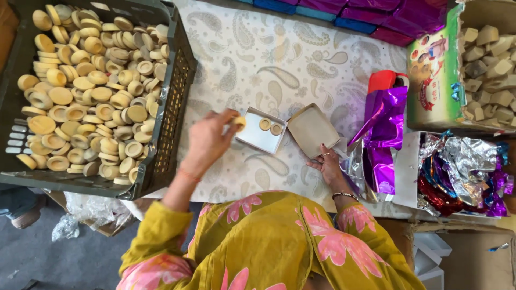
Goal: Packing individual food items into small boxes and wrapping them with decorative foil.
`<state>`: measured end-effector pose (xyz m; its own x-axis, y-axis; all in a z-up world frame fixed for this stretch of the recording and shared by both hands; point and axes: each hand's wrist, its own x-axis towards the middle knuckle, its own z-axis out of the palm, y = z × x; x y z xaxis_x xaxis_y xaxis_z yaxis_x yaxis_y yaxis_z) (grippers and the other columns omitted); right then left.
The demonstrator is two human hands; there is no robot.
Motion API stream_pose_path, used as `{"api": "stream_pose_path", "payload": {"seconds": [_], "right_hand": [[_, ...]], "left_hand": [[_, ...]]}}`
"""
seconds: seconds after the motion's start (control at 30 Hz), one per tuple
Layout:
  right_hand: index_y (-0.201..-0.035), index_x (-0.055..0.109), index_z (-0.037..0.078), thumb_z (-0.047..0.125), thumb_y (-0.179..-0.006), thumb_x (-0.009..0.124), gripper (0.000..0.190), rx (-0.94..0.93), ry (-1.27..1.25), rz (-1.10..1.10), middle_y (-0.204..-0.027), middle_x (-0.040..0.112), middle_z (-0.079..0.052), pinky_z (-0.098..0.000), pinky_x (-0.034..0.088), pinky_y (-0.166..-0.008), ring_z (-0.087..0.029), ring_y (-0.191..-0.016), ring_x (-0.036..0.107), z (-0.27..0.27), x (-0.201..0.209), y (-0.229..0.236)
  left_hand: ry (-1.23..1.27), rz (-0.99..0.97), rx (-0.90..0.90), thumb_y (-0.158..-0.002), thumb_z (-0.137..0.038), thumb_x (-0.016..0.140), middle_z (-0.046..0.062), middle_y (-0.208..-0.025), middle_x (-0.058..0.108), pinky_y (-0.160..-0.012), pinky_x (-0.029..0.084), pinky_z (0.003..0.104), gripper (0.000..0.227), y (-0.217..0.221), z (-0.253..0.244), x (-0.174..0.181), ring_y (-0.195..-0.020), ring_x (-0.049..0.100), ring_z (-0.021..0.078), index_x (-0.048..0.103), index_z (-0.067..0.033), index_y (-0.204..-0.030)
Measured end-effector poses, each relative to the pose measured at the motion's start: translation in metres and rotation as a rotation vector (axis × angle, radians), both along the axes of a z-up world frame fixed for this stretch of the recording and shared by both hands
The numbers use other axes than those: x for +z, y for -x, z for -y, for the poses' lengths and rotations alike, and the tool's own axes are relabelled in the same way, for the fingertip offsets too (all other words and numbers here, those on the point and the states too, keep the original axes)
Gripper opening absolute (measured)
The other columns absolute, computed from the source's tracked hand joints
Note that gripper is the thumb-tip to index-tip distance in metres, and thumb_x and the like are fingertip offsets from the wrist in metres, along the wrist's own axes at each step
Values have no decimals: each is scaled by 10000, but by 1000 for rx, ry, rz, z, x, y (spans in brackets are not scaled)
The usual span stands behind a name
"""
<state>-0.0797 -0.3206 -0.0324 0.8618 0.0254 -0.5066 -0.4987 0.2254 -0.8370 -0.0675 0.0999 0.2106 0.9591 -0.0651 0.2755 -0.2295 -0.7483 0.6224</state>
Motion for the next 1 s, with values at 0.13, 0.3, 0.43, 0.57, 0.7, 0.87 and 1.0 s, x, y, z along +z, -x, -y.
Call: {"api": "stream_pose_path", "payload": {"seconds": [0.13,0.3,0.43,0.57,0.7,0.87,1.0], "right_hand": [[-1252,559,81,440,-997,581,441,-2,-18,-1,-1126,713,-98,-405,644,-764,-194,-983,726,-2,5,-1],[-1256,558,47,452,-1009,593,475,-16,14,-19,-1138,715,-110,-406,653,-769,-207,-976,730,-3,5,0],[-1292,552,78,451,-993,589,479,-13,25,-11,-1134,708,-94,-399,645,-753,-201,-961,722,-7,16,1],[-1289,564,53,447,-1000,600,491,-15,-1,-12,-1138,709,-107,-406,650,-758,-210,-967,724,-3,7,1],[-1304,565,55,446,-994,602,500,-15,12,-7,-1148,703,-102,-398,649,-750,-204,-971,721,-5,11,1],[-1307,560,47,442,-991,604,508,-37,10,-17,-1152,698,-99,-400,648,-740,-212,-969,722,-6,11,0],[-1305,570,34,445,-1001,601,513,-26,0,-17,-1142,701,-108,-395,652,-746,-211,-962,722,-4,7,0]], "left_hand": [[-85,-52,-82,-892,-230,744,67,-772,733,-662,544,423,163,-30,34,-102,-812,676,269,730,-149,-1033],[-270,-232,-125,-895,-170,713,76,-829,735,-706,551,434,137,-59,59,-172,-887,695,269,724,-138,-1027],[-178,-149,-125,-831,-117,715,97,-936,734,-691,549,442,261,-65,60,-185,-852,694,296,721,-107,-1092],[-195,-148,-82,-841,11,665,73,-1263,660,-806,564,404,327,-60,60,-188,-1073,644,273,709,-128,-1133],[-336,-30,-61,-773,13,715,163,-1512,478,-919,516,435,314,-58,61,-165,-1424,438,320,691,-97,-1067],[-334,-37,-21,-748,-22,740,209,-1480,462,-968,447,493,423,-66,62,-196,-1402,390,368,697,-84,-1164],[-286,-140,3,-819,-78,762,105,-1353,570,-1003,447,484,395,-67,65,-209,-1343,473,298,689,-99,-1207]]}}
